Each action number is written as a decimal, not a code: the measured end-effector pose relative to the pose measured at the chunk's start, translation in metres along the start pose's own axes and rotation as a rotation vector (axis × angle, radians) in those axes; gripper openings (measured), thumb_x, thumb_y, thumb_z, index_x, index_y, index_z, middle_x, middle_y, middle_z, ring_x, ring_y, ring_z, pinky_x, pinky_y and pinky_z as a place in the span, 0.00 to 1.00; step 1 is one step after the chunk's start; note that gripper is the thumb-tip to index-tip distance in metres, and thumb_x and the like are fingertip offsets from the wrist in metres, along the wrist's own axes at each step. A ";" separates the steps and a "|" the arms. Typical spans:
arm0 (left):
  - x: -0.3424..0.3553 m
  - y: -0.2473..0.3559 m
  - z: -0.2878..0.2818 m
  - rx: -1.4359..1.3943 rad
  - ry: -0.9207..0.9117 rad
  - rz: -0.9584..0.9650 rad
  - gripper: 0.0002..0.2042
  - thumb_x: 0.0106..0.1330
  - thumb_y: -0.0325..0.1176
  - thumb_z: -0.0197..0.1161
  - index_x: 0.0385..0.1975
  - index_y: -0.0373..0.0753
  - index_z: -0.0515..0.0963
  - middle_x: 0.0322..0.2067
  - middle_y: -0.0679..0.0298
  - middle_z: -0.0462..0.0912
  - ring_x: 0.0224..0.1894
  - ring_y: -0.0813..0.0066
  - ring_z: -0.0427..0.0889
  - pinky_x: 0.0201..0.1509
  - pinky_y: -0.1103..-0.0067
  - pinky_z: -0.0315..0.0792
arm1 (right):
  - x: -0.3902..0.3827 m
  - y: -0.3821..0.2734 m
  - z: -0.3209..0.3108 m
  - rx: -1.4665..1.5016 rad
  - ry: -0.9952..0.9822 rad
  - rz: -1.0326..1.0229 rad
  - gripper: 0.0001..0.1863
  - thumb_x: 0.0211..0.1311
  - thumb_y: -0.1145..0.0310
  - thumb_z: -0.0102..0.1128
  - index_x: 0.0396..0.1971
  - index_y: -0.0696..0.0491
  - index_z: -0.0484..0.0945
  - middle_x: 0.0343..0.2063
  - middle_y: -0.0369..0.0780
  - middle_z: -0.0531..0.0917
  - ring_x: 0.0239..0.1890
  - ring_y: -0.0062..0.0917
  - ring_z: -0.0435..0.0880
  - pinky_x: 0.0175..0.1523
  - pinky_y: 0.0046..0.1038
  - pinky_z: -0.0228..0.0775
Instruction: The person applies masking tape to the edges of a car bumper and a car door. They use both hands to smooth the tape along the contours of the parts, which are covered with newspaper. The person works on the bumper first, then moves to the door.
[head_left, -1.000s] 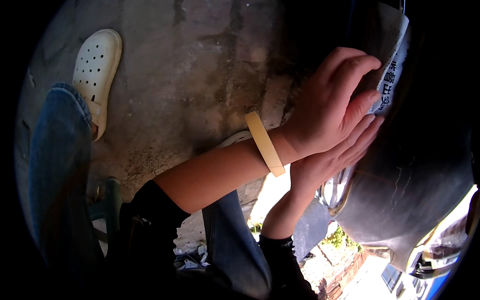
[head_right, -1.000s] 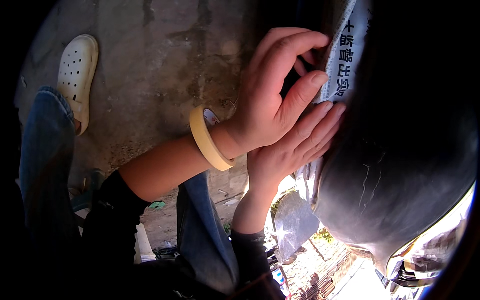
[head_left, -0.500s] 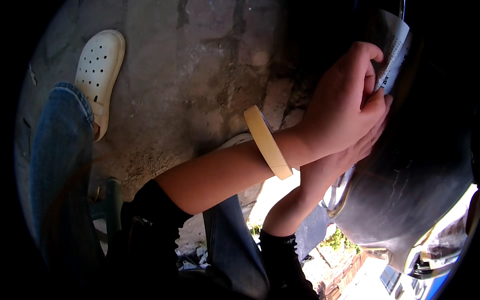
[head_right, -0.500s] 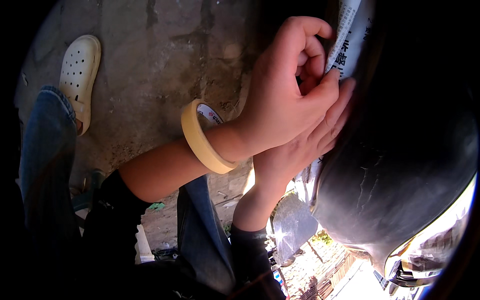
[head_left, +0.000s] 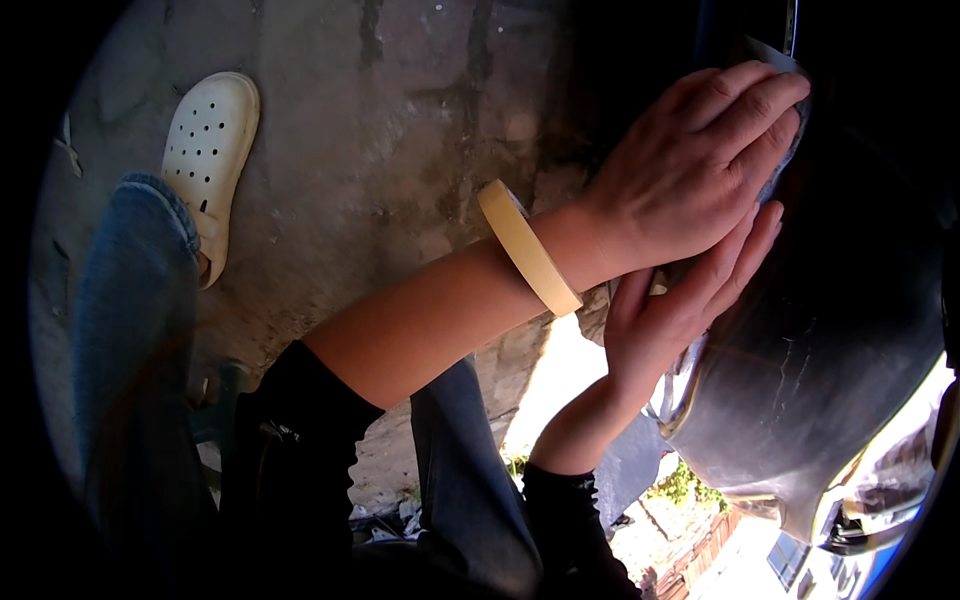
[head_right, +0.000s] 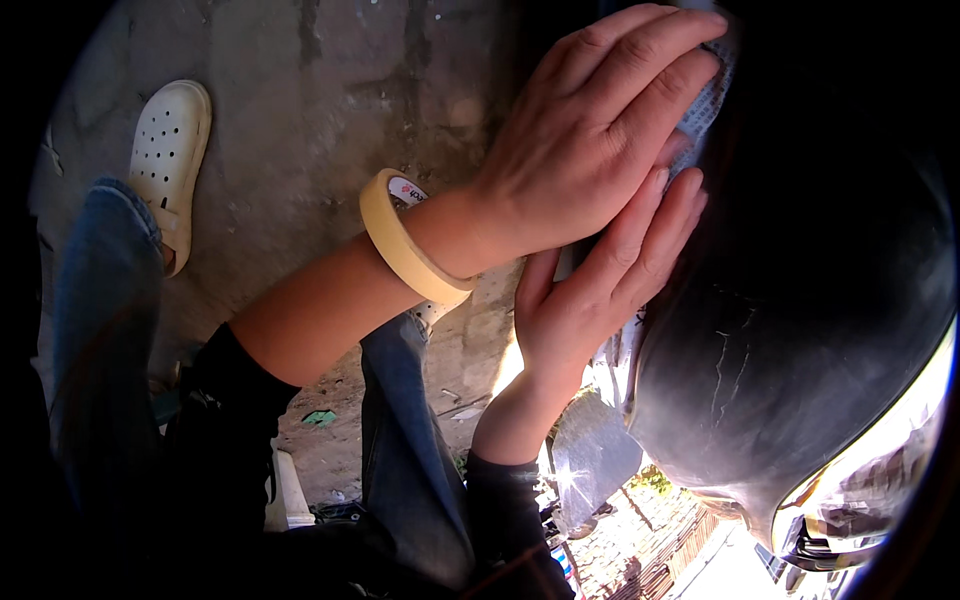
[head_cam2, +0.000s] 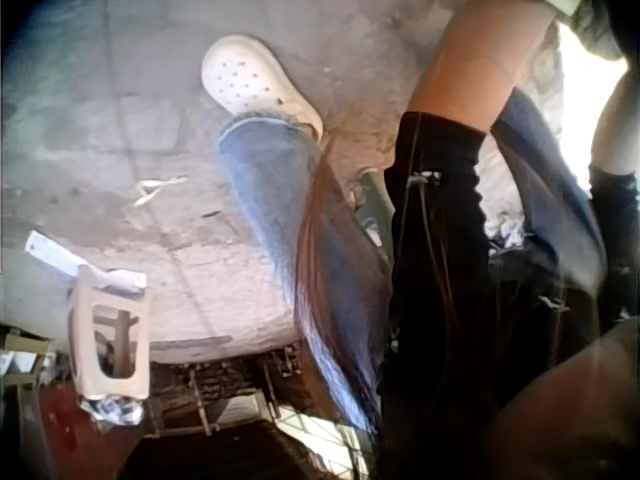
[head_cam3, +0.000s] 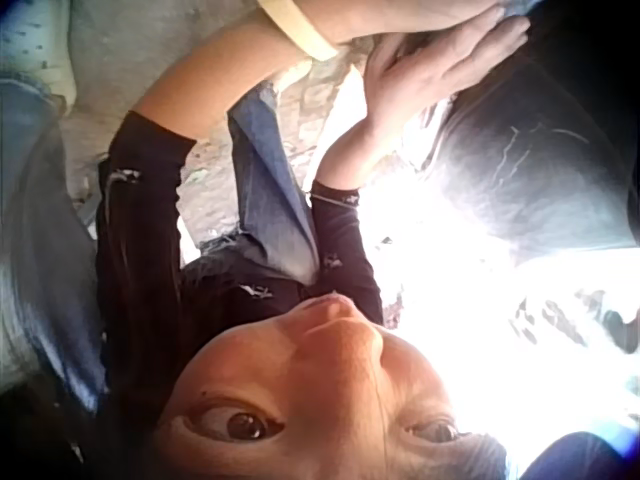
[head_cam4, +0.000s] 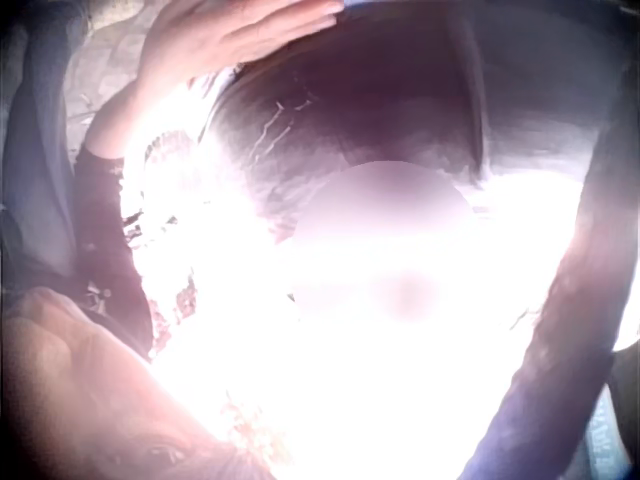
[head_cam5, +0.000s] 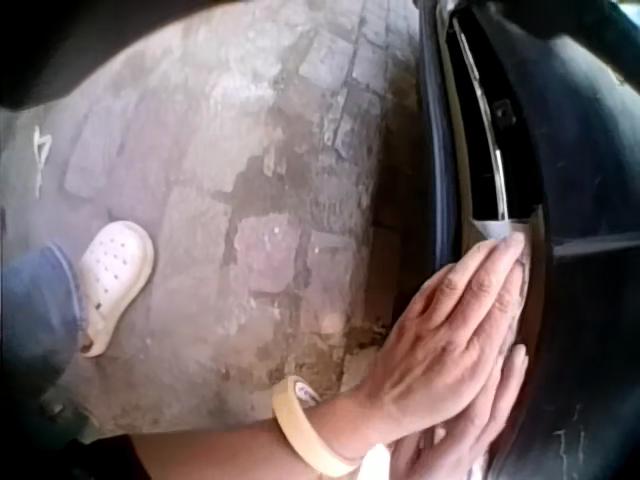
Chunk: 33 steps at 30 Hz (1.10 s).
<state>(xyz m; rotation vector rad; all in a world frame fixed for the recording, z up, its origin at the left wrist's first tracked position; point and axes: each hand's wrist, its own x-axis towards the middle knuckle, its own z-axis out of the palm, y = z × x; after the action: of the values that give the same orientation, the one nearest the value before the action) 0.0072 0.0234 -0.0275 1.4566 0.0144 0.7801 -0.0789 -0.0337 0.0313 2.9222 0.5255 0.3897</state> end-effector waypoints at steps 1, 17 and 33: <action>-0.001 -0.004 0.002 0.066 -0.011 0.055 0.14 0.66 0.34 0.58 0.49 0.36 0.76 0.58 0.60 0.73 0.63 0.61 0.70 0.65 0.67 0.66 | 0.001 -0.001 0.000 -0.005 -0.023 0.007 0.38 0.64 0.64 0.61 0.70 0.60 0.57 0.70 0.56 0.60 0.71 0.54 0.59 0.70 0.47 0.54; -0.008 -0.015 -0.054 -0.038 0.017 -0.461 0.07 0.60 0.19 0.56 0.34 0.37 0.78 0.31 0.59 0.74 0.36 0.62 0.76 0.44 0.70 0.74 | 0.012 -0.022 -0.002 -0.168 -0.176 0.111 0.49 0.57 0.55 0.66 0.72 0.59 0.52 0.73 0.46 0.55 0.75 0.41 0.55 0.72 0.41 0.52; -0.014 0.180 -0.182 -0.098 -0.572 -1.021 0.06 0.66 0.23 0.56 0.37 0.35 0.80 0.33 0.64 0.83 0.35 0.77 0.81 0.42 0.79 0.76 | -0.071 -0.145 -0.268 0.954 -0.379 0.535 0.15 0.56 0.67 0.72 0.41 0.55 0.78 0.32 0.34 0.79 0.31 0.17 0.76 0.36 0.20 0.67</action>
<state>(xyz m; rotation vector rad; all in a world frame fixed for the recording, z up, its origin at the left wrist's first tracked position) -0.1702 0.1611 0.0957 1.3022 0.2583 -0.4613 -0.2644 0.1015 0.2440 3.8755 -0.2292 -0.5335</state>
